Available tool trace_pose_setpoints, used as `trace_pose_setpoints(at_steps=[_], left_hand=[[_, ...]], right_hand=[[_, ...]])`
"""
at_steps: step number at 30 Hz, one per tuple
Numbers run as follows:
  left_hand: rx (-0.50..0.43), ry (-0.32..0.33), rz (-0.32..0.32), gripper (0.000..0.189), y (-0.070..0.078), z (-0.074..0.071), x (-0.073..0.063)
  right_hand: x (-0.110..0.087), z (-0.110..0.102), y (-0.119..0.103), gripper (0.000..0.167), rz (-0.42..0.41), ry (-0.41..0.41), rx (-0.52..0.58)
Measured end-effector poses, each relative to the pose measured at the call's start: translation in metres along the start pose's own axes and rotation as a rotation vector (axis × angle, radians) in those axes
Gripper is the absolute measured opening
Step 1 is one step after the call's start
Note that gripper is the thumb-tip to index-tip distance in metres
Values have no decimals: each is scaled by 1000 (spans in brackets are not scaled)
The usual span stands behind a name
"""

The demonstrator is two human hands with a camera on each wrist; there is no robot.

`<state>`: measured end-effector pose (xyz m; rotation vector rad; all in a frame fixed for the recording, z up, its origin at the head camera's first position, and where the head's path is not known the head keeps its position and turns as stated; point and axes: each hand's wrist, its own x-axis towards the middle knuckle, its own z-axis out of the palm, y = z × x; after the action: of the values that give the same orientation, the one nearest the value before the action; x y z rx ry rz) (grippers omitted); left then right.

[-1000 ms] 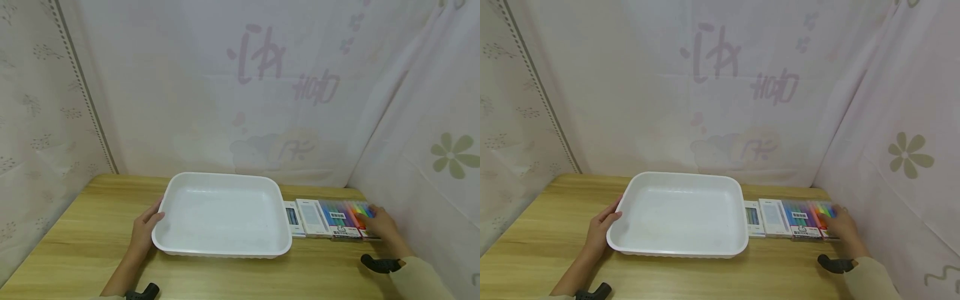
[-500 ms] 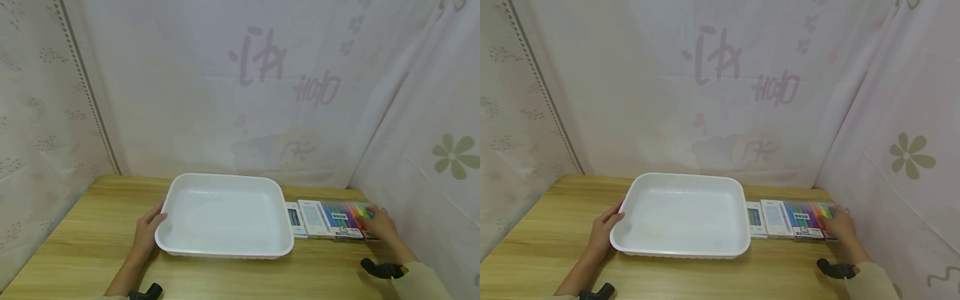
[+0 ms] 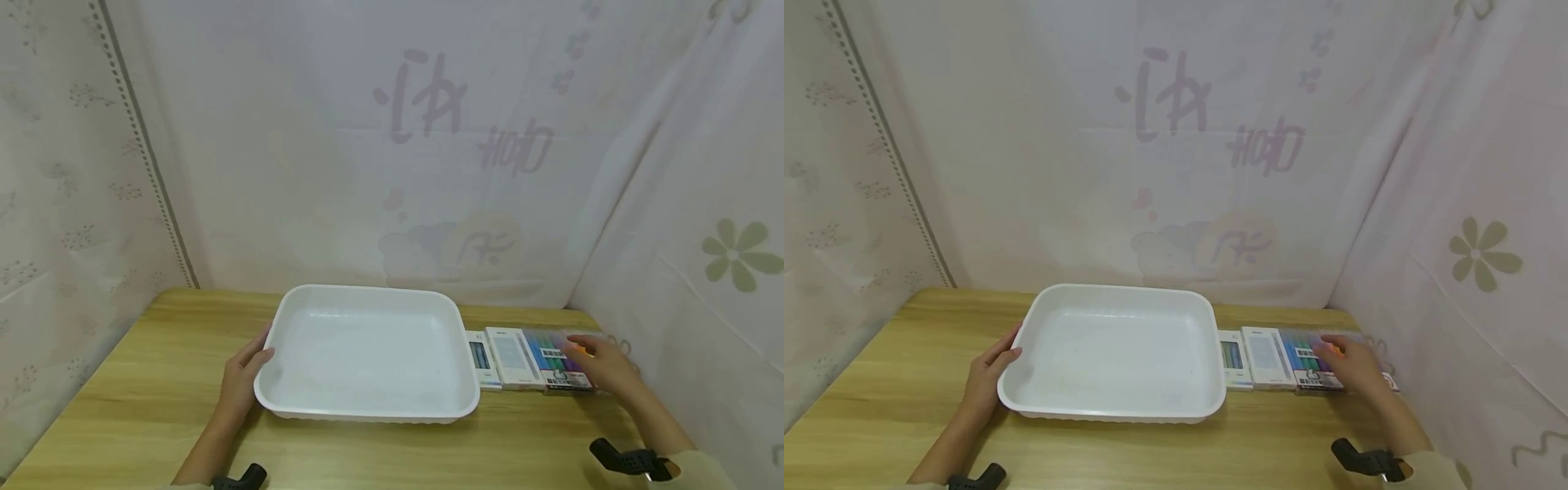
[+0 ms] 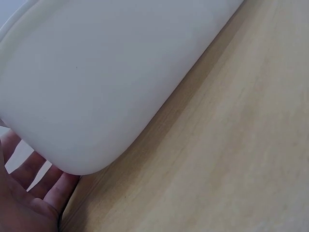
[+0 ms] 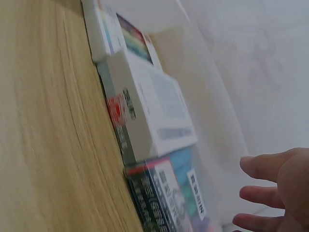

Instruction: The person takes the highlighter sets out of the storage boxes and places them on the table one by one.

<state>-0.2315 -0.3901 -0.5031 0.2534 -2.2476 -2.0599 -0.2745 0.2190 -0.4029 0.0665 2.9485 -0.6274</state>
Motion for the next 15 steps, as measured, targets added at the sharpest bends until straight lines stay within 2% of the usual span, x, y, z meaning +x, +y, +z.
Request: trace_pose_setpoints(at_steps=[6, 11, 15], left_hand=[[18, 16, -16, 50, 0, 0, -2], [39, 10, 1, 50, 1, 0, -2], [18, 7, -31, 55, 3, -3, -4]], right_hand=[[-14, 6, -17, 61, -71, 18, 31], [-25, 11, -27, 58, -103, -11, 75], [-32, 15, -35, 56, -121, -52, 115]])
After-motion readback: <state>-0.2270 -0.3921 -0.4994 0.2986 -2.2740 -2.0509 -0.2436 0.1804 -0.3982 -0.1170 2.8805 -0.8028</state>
